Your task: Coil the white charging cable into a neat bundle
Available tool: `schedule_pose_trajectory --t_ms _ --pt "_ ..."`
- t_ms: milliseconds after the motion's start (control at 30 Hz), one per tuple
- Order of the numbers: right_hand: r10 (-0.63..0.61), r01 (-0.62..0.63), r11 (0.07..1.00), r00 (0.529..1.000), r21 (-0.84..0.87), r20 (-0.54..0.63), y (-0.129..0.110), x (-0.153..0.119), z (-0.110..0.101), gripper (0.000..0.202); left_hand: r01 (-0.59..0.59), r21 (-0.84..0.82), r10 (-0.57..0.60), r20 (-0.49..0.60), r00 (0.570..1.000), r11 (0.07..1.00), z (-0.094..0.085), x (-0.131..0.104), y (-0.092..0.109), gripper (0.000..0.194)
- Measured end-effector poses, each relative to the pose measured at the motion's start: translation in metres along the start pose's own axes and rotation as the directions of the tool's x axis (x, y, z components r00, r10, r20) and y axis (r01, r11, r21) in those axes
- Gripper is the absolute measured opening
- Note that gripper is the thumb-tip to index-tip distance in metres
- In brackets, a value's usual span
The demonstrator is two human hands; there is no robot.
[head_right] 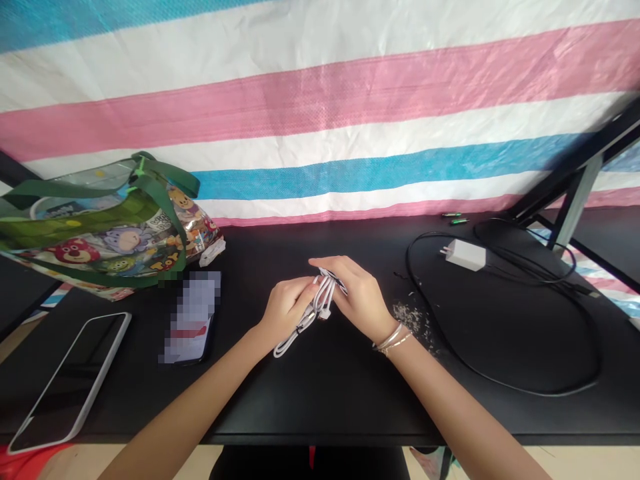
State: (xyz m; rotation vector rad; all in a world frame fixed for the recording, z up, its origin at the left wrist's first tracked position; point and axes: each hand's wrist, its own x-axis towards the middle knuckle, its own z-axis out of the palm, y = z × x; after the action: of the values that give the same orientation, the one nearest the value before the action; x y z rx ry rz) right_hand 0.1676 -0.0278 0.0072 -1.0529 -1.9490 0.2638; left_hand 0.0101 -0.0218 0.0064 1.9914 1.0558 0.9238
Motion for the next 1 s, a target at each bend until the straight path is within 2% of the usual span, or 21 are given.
schedule_pose_trajectory --t_ms 167,300,400,500,600,800,1000 --pt "-0.115 0.117 0.992 0.990 -0.035 0.076 -0.0016 0.0013 -0.0010 0.037 -0.029 0.121 0.032 -0.019 0.999 0.992 0.0018 -0.0002 -0.0015 0.039" --pt "-0.114 0.122 0.989 0.988 -0.080 0.107 -0.0029 0.0023 -0.0033 0.038 -0.049 0.235 0.064 -0.053 0.997 0.971 0.0022 -0.0008 -0.0032 0.036" --pt "-0.097 0.104 0.987 0.993 -0.123 0.059 -0.0030 0.0018 -0.0044 0.037 -0.067 0.296 0.099 -0.092 0.991 0.953 0.0016 -0.0010 -0.0022 0.032" --pt "-0.083 0.078 0.983 0.996 -0.167 -0.020 -0.0029 0.0015 -0.0048 0.037 -0.057 0.306 0.114 -0.173 0.978 0.950 0.0006 -0.0006 -0.0006 0.026" --pt "-0.103 0.094 0.980 0.994 -0.174 -0.043 -0.0029 0.0020 -0.0043 0.035 -0.051 0.291 0.121 -0.227 0.966 0.955 0.0005 -0.0005 -0.0001 0.022" --pt "-0.084 0.080 0.988 0.996 -0.129 -0.024 -0.0023 0.0015 -0.0025 0.017 -0.062 0.292 0.124 -0.198 0.972 0.954 0.0026 -0.0006 -0.0007 0.021" --pt "-0.104 0.105 0.987 0.994 -0.123 0.017 -0.0045 0.0020 -0.0033 0.029 -0.091 0.276 0.146 -0.189 0.971 0.957 0.0016 -0.0014 0.0006 0.021"
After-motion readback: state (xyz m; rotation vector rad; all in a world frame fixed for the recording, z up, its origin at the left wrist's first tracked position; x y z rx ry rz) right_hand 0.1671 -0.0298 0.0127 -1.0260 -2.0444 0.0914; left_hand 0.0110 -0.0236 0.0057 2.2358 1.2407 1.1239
